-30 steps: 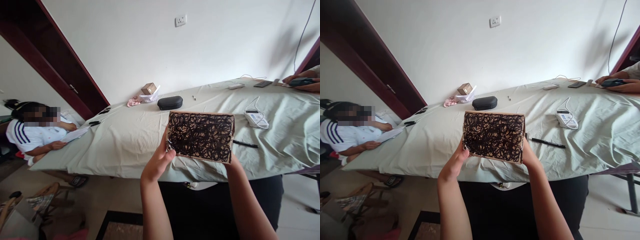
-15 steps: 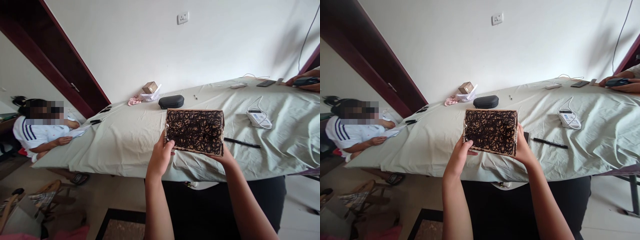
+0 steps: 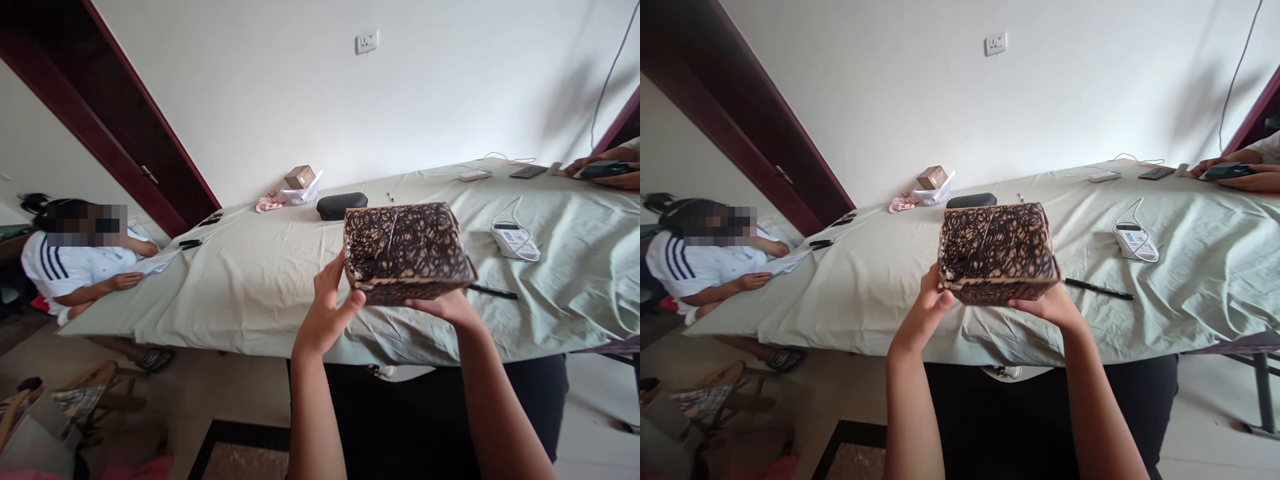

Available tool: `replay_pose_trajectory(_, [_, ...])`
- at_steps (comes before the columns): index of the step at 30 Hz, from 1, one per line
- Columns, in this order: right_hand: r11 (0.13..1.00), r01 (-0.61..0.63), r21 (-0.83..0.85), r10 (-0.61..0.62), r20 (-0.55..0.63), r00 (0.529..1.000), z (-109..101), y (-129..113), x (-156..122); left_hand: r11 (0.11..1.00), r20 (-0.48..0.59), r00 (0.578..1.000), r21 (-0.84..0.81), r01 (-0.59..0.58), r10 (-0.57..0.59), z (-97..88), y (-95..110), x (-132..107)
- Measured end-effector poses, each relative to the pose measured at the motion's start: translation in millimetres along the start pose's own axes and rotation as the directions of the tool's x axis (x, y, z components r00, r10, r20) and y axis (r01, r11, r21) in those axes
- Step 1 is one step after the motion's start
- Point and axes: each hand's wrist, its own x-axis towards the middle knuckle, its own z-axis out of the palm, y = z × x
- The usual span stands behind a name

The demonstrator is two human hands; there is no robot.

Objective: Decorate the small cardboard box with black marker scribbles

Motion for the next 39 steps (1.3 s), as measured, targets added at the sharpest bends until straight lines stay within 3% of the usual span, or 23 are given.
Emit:
replay_pose_trajectory(3, [0.992,-0.084,0.097,0.082,0.024,0.996,0.3,5.1,0.8,0.997,0.118,0.993,0.079,0.008,-0.017,-2.4,-8.1,1.8])
replay_pose_trajectory(5, [0.969,-0.148,0.197,0.141,0.050,0.989,6.4,7.9,1.7,0.999,0.123,0.992,0.030,0.035,-0.039,1.4,-12.5,4.9])
replay_pose_trajectory(9, [0.969,-0.198,0.149,0.188,0.078,0.979,11.9,6.8,8.6,0.993,-0.070,0.993,0.066,0.103,-0.098,16.1,-19.3,13.8])
replay_pose_trajectory(12, [0.979,-0.150,-0.136,0.136,-0.108,0.985,-6.9,13.3,11.7,0.934,-0.243,0.946,0.232,0.271,-0.215,27.5,-28.1,22.3])
replay_pose_trajectory(14, [0.868,-0.245,-0.431,0.115,-0.305,0.945,-28.3,27.4,8.7,0.864,-0.326,0.901,0.319,0.390,-0.286,33.9,-35.8,28.1])
replay_pose_trajectory(16, [0.639,-0.413,-0.649,0.111,-0.453,0.884,-50.1,47.8,2.3,0.811,-0.364,0.872,0.364,0.458,-0.328,38.8,-42.7,33.3])
replay_pose_trajectory(17, [0.553,-0.456,-0.698,0.125,-0.471,0.873,-59.3,58.9,-1.2,0.798,-0.370,0.865,0.375,0.473,-0.338,40.6,-45.3,35.3])
replay_pose_trajectory(19, [0.473,-0.489,-0.733,0.174,-0.466,0.868,-72.3,79.7,-6.8,0.789,-0.368,0.862,0.381,0.481,-0.347,42.8,-48.0,37.8])
replay_pose_trajectory(24, [0.425,-0.506,-0.751,0.218,-0.457,0.862,-76.5,105.5,-6.6,0.790,-0.351,0.868,0.386,0.477,-0.352,42.5,-47.8,38.0])
replay_pose_trajectory(30, [0.455,-0.481,-0.750,0.151,-0.467,0.871,-70.8,99.2,3.1,0.772,-0.344,0.862,0.401,0.493,-0.372,41.5,-50.6,38.0])
replay_pose_trajectory(35, [0.388,-0.494,-0.778,0.137,-0.482,0.866,-71.0,96.6,5.0,0.771,-0.362,0.860,0.404,0.492,-0.359,43.6,-54.0,37.8])
replay_pose_trajectory(39, [0.448,-0.495,-0.744,0.178,-0.468,0.865,-71.8,98.7,1.9,0.769,-0.358,0.862,0.410,0.490,-0.358,44.1,-52.2,37.2])
